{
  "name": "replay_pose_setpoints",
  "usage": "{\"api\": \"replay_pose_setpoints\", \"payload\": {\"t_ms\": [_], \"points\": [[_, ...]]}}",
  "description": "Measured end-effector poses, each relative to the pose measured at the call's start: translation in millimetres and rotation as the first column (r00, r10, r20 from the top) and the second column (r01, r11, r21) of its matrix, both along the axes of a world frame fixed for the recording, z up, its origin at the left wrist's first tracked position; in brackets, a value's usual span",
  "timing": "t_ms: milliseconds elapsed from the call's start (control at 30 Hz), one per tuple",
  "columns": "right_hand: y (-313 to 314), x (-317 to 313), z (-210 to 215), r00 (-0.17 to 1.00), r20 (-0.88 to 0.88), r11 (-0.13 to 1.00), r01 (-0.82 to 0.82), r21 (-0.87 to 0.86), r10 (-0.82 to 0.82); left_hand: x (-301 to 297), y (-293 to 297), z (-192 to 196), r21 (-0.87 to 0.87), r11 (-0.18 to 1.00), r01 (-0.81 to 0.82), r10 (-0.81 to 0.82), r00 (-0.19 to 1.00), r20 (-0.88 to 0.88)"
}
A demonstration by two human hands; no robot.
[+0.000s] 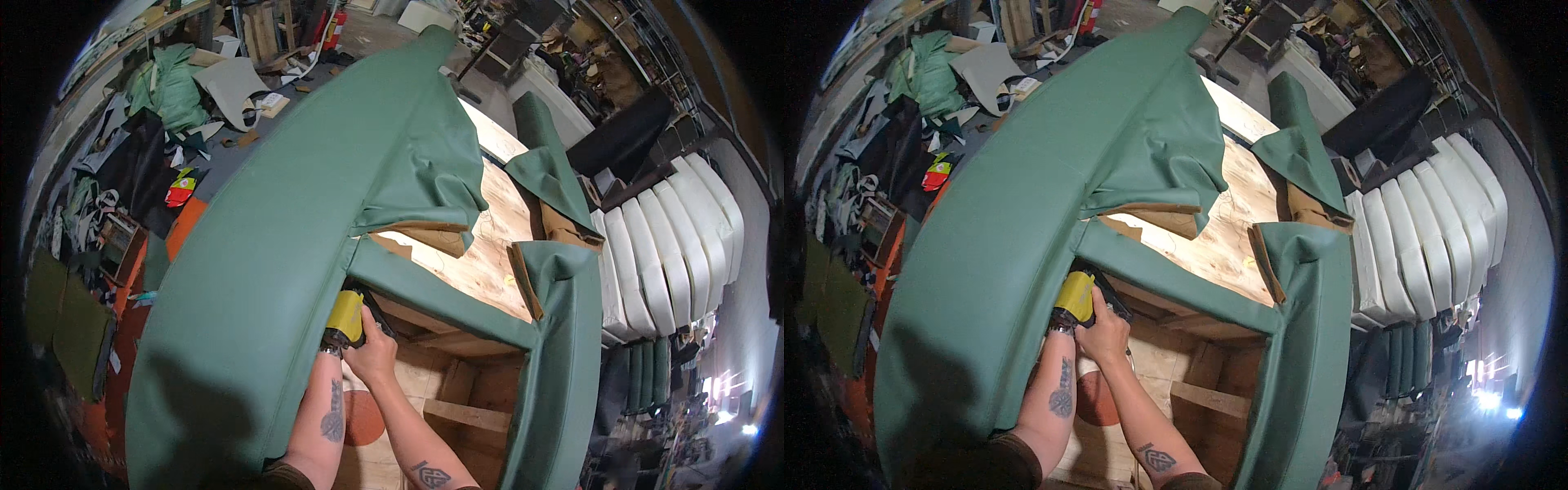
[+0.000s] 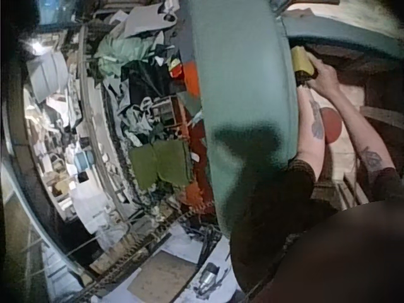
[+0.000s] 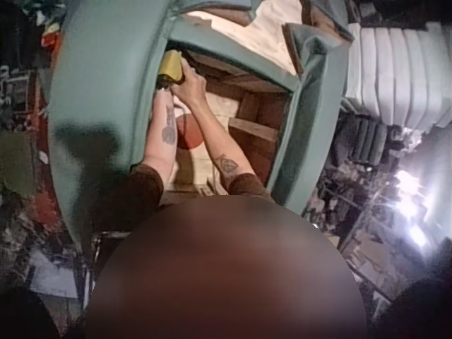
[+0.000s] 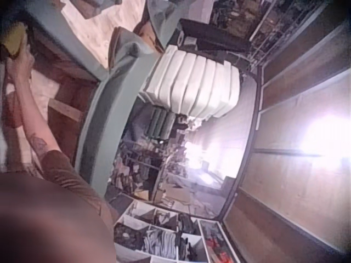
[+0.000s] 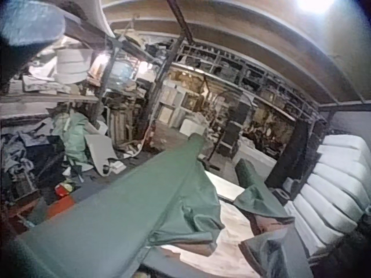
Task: The person stretches and trims green upholstery fabric over a wooden chair frame, then uses a pneumatic staple gun to secure the fabric along the edges. The person repeatedly pulls, folds, and staples the fabric to fit the chair's contours.
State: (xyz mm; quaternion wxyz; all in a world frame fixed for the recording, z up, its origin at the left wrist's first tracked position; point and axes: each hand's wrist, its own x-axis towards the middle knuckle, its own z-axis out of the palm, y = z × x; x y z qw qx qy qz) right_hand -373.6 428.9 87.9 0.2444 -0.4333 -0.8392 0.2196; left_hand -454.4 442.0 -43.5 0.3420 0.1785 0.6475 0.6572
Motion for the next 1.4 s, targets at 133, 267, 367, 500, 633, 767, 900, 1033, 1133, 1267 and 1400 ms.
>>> {"api": "replay_pose_setpoints", "payload": {"t_ms": [133,267,367,500,633,767,900,1033,1133,1267,1400], "points": [[1.9,-4.2,3.6,0.989,0.134,0.994,0.070,-0.087,-0.058,-4.7,-5.7,7.4,-0.012,0.999,-0.038,0.038,0.997,0.064],[3.0,16.1,25.9,1.000,0.020,0.978,-0.018,-0.206,0.023,-13.5,-11.3,42.2,0.028,0.973,-0.230,0.200,0.896,0.396],[-12.8,69.3,49.5,0.980,-0.173,0.940,0.031,-0.340,-0.095,7.2,-20.1,92.1,-0.082,0.865,-0.496,0.491,0.799,0.346],[-28.2,162.9,86.5,0.872,-0.179,0.810,0.324,-0.488,-0.456,77.8,-7.7,180.0,0.267,0.903,-0.336,0.359,0.933,-0.041],[-23.8,238.0,124.6,0.582,-0.287,0.542,0.327,-0.774,-0.761,76.6,77.0,247.1,0.254,0.952,0.170,0.090,0.638,-0.765],[-10.6,285.0,154.6,0.312,-0.568,0.599,0.005,-0.801,-0.762,64.6,106.6,263.7,-0.416,0.838,0.352,-0.430,-0.041,-0.902],[20.1,307.0,176.9,0.455,-0.514,0.630,0.146,-0.763,-0.727,41.1,117.0,265.2,-0.584,0.656,0.478,-0.660,-0.011,-0.751],[52.2,301.7,188.4,0.642,-0.393,0.663,0.247,-0.707,-0.658,29.2,131.8,263.2,-0.738,0.549,0.393,-0.718,-0.229,-0.657],[67.3,288.6,190.3,0.717,-0.295,0.650,0.282,-0.706,-0.631,23.6,131.4,262.3,-0.764,0.507,0.399,-0.745,-0.244,-0.621],[75.6,272.2,194.3,0.700,-0.293,0.621,0.269,-0.736,-0.651,24.3,132.4,271.1,-0.716,0.559,0.419,-0.708,-0.209,-0.675],[78.5,265.5,204.5,0.672,-0.273,0.584,0.290,-0.758,-0.688,32.7,138.4,277.5,-0.735,0.477,0.482,-0.765,-0.183,-0.617]]}}
